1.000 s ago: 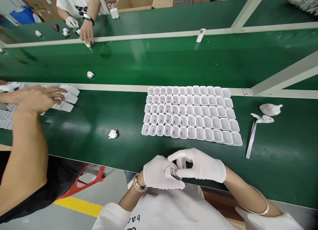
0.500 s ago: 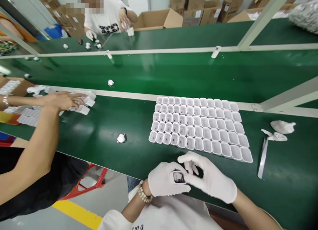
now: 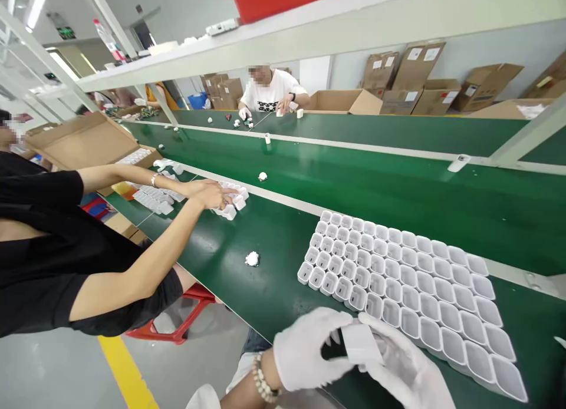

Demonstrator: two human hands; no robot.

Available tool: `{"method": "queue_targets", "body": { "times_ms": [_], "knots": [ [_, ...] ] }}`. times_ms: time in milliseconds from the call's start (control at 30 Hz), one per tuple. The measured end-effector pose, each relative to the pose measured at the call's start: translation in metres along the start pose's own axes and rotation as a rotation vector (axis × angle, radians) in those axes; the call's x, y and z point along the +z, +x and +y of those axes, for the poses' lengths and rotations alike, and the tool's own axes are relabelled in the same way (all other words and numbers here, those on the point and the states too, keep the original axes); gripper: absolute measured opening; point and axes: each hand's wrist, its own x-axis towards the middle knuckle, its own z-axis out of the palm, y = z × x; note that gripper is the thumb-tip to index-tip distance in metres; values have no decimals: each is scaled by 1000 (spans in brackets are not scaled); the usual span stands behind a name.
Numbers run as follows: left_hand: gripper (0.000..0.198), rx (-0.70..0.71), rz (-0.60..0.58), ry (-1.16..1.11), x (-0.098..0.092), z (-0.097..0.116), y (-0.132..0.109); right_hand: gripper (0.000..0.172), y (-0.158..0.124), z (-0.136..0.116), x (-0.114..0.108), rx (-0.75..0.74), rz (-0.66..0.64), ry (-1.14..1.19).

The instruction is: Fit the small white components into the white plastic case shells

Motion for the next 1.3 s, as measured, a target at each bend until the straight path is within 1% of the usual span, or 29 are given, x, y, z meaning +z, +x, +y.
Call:
{"method": "queue_targets", "body": {
  "times_ms": [33,100,133,167,200,233,300,367,467,600,667,700,733,767,800,833,900,933,967,1000,1033,1100,1167,1233,1300],
  "knots": [
    [55,22,68,51,-13,-6,0,60,0,-5,-5,-2,-13,53],
    [41,-28,341,241,-41,-26,1,59,-1,-14,-11,-2,9,125],
    [39,-71,479,363,-54,-39,2,58,-2,-18,-12,-1,34,141],
    [40,-118,575,487,-67,-53,3,58,-3,-21,-11,-1,59,146],
    [41,-176,616,594,-78,-66,5,57,-3,-24,-10,-3,78,148],
    [41,-235,625,678,-87,-79,7,56,-3,-26,-8,-8,89,157],
    [35,-276,591,740,-96,-96,10,55,-2,-29,-4,-24,75,214],
    [30,-251,539,719,-97,-102,11,54,1,-30,-2,-39,41,298],
    [27,-154,443,649,-85,-95,3,47,8,-33,-5,-32,12,393],
    [29,31,290,562,-60,-82,-25,40,19,-46,-12,-1,11,516],
    [28,106,281,551,-54,-81,-32,30,23,-58,-13,-35,17,593],
    [26,150,277,534,-55,-81,-28,25,25,-64,-12,-62,18,618],
    [23,195,266,511,-58,-81,-17,21,27,-71,-12,-89,18,629],
    [20,244,265,470,-64,-81,0,20,29,-77,-10,-112,16,627],
    [12,300,146,406,-71,-82,23,22,30,-82,-9,-130,18,621],
    [11,323,116,375,-80,-81,51,26,31,-87,-7,-143,22,624],
    [21,347,87,336,-100,-82,111,32,34,-94,-3,-152,28,648],
    [26,359,54,316,-110,-82,137,33,35,-96,-1,-149,23,664],
    [28,369,17,295,-119,-84,159,32,36,-98,0,-145,18,679],
    [32,365,-5,277,-126,-87,176,31,38,-98,2,-140,15,689],
    [34,352,-14,259,-133,-91,186,30,39,-98,3,-136,24,687],
    [31,301,0,224,-143,-101,191,27,42,-96,6,-125,65,660],
    [20,226,47,186,-152,-113,184,24,45,-94,7,-117,113,610],
    [11,151,102,141,-161,-125,174,25,47,-92,6,-118,140,532],
    [9,93,146,88,-172,-135,165,27,51,-95,2,-133,150,424]
  ]
}}
